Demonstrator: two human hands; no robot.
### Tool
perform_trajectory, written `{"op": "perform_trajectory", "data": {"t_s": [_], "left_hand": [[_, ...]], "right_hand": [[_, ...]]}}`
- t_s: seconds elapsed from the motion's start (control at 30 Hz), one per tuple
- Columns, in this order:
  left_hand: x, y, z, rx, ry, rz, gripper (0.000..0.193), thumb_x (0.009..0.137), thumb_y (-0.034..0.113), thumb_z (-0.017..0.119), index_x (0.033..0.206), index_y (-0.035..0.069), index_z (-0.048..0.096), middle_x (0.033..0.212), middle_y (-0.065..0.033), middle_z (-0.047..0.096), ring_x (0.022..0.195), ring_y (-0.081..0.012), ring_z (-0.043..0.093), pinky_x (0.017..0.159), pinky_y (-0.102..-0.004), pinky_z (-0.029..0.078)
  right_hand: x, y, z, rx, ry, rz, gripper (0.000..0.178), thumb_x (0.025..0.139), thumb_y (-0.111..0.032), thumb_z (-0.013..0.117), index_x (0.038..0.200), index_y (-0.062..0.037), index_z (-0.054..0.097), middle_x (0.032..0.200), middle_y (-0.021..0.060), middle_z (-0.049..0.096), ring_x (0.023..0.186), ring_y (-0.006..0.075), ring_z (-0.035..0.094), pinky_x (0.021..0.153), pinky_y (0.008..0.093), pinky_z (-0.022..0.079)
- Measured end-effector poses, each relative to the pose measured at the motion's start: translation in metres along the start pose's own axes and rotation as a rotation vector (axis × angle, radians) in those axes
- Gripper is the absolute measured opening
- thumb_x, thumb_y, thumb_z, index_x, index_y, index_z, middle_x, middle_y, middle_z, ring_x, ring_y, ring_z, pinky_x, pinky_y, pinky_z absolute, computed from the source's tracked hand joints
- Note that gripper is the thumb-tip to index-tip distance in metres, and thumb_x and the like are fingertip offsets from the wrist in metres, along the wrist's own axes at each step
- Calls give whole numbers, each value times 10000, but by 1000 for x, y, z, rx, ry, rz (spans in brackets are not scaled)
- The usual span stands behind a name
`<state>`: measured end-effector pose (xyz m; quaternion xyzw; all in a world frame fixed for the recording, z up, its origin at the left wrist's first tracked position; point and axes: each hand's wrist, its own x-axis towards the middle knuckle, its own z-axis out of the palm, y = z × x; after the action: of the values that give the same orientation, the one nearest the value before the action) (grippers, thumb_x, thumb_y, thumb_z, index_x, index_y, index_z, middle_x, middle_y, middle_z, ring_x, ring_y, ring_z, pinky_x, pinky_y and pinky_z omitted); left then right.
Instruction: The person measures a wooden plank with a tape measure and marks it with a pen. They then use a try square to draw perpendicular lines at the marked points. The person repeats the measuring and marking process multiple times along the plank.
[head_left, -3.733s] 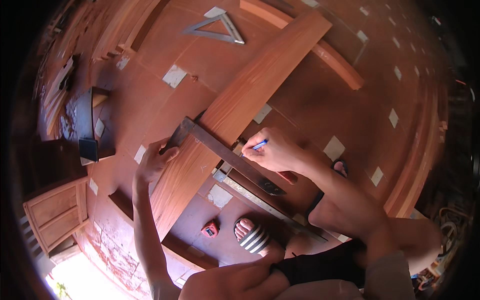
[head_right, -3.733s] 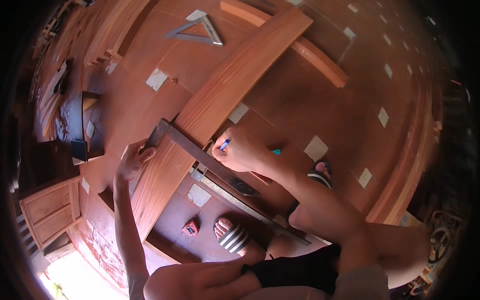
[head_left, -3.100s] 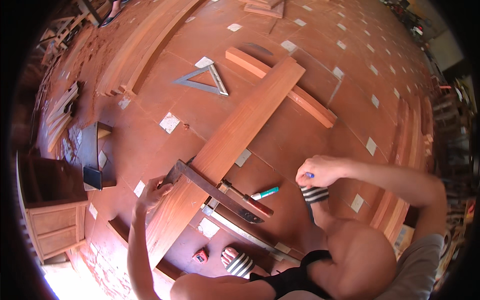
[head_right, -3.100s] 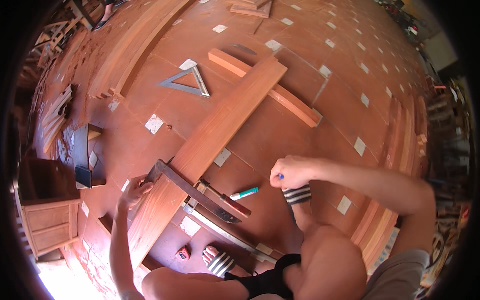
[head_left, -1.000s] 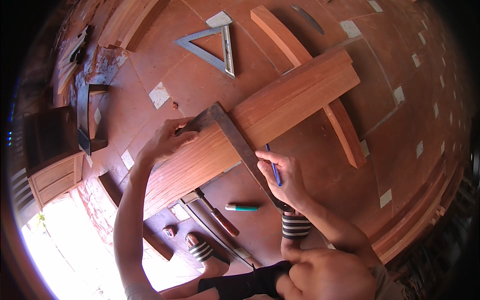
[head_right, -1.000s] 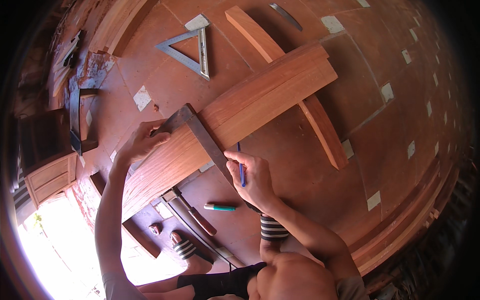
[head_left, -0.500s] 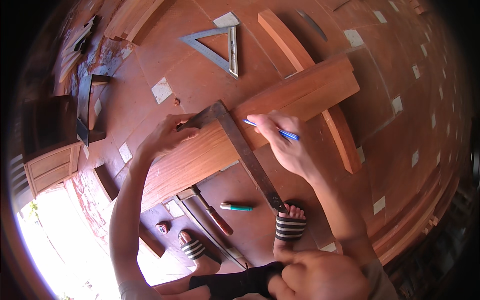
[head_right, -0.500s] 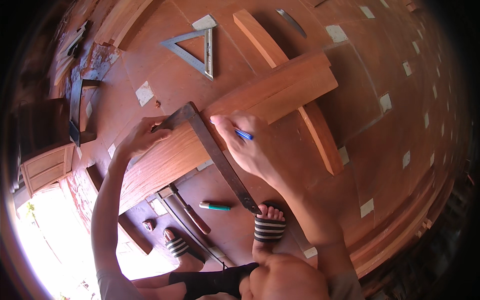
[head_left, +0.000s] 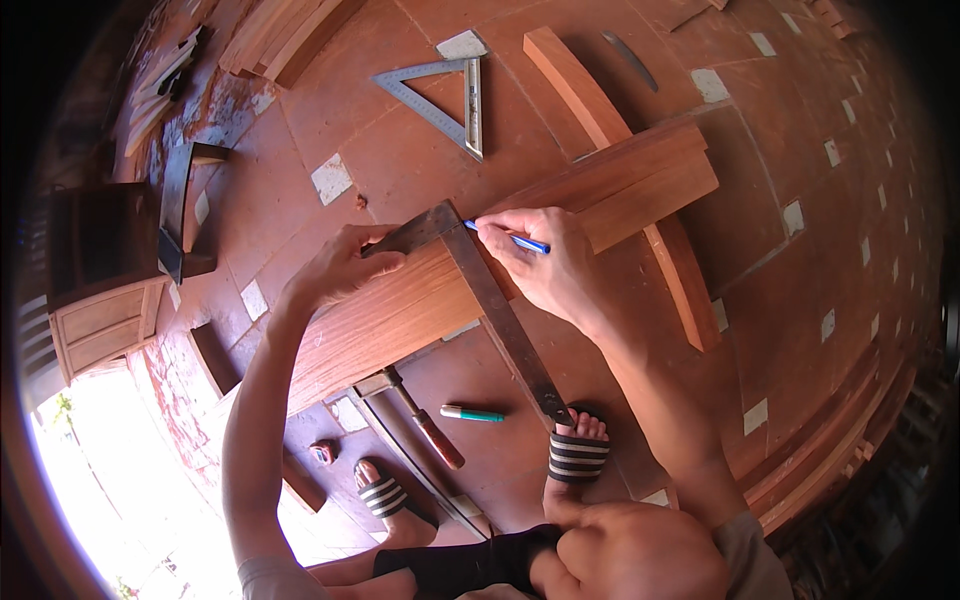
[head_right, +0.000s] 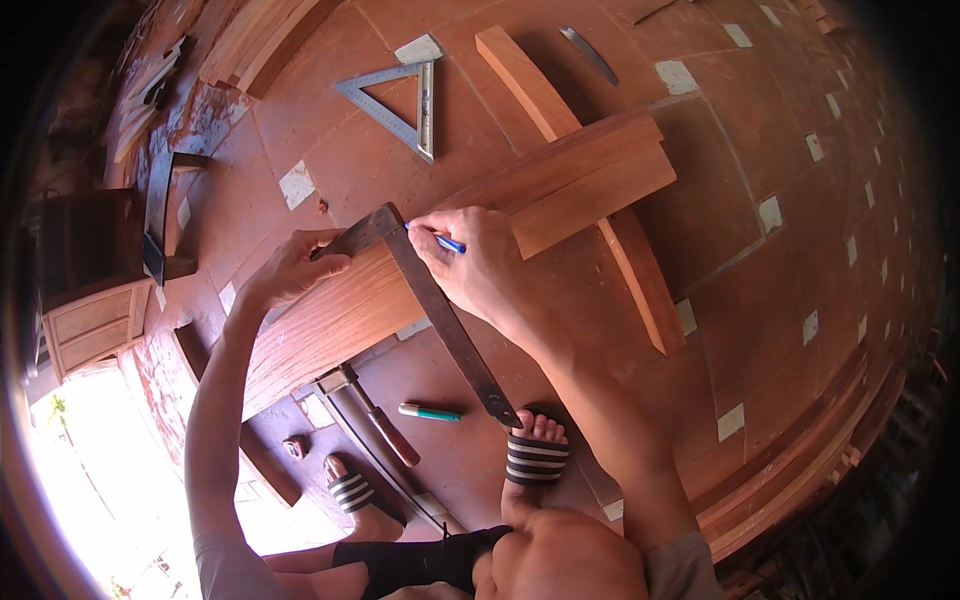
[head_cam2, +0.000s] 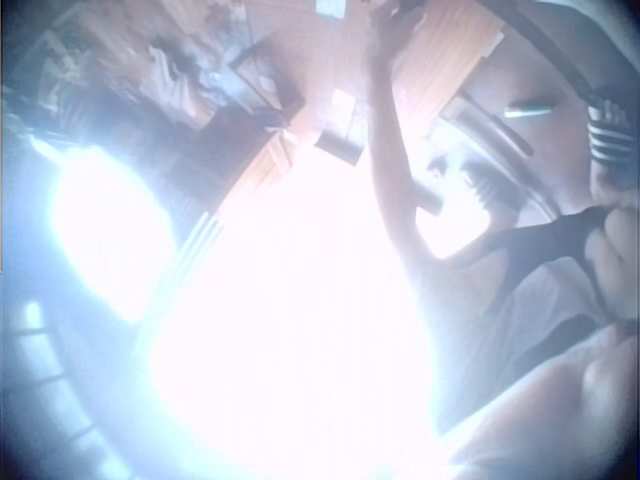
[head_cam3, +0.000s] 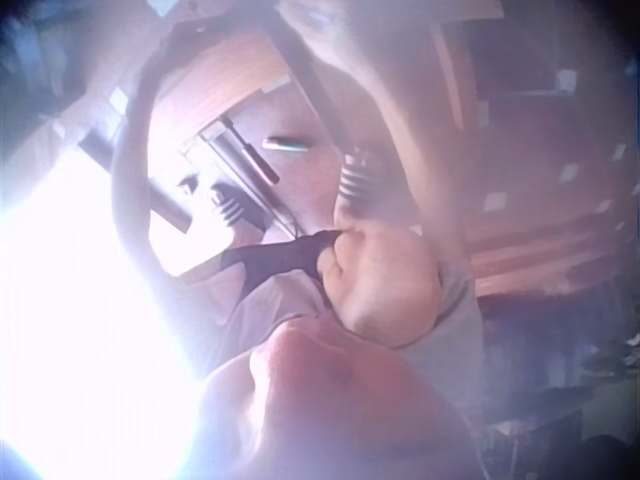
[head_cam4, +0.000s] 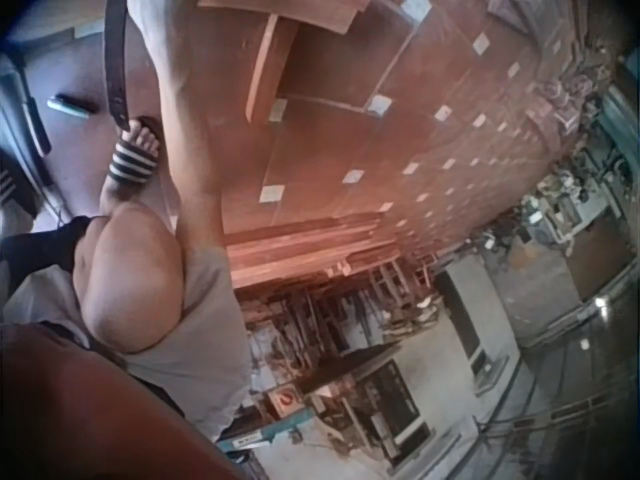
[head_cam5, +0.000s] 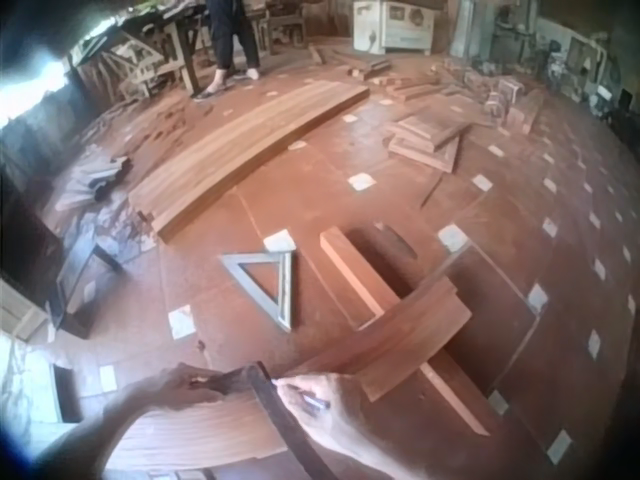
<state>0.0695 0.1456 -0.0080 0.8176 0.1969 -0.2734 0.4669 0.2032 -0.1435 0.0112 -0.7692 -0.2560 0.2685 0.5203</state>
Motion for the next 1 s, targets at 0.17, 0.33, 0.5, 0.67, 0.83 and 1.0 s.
{"op": "perform_trajectory", "data": {"t_s": [0.17,0.33,0.5,0.67,0.83,1.0], "left_hand": [[-4,7,-1,27,-5,-25,594,1011,369,786,1441,-23,670,1238,-90,763,1127,-145,653,1024,-346,515],[-3,4,2,35,66,71,565,992,369,791,1419,10,700,1086,-111,788,958,-159,672,873,-369,553],[-4,2,3,53,96,56,573,992,370,788,1412,-9,696,1056,-119,781,934,-170,678,860,-373,554],[-2,-2,2,97,76,60,584,994,366,787,1433,-5,683,1078,-122,779,949,-179,681,871,-366,553],[5,3,-4,-19,-53,-27,645,999,407,801,1467,-11,655,1259,-79,746,1179,-152,629,1060,-348,489],[15,27,9,99,71,11,573,1011,381,767,1461,38,677,1209,-111,765,1082,-188,654,1006,-377,508]], "right_hand": [[4,-5,2,-60,35,-51,251,1021,-230,738,1067,5,813,878,239,767,780,367,771,719,423,594],[-14,-12,-6,-99,-40,24,312,1050,-273,719,1114,20,807,815,204,763,705,260,743,640,377,549],[-63,-15,-27,-224,-146,113,301,1052,-248,708,1123,29,805,793,201,749,658,235,724,607,358,521],[-94,9,-21,-298,-251,267,294,1046,-263,718,1090,14,805,823,207,756,711,253,748,683,367,568],[-102,35,-16,-87,-95,321,321,1060,-313,699,1117,-16,804,957,226,783,869,385,778,776,428,603],[-95,49,-11,108,79,270,325,1063,-293,701,1189,-9,793,1014,213,801,894,330,793,805,395,604]]}}
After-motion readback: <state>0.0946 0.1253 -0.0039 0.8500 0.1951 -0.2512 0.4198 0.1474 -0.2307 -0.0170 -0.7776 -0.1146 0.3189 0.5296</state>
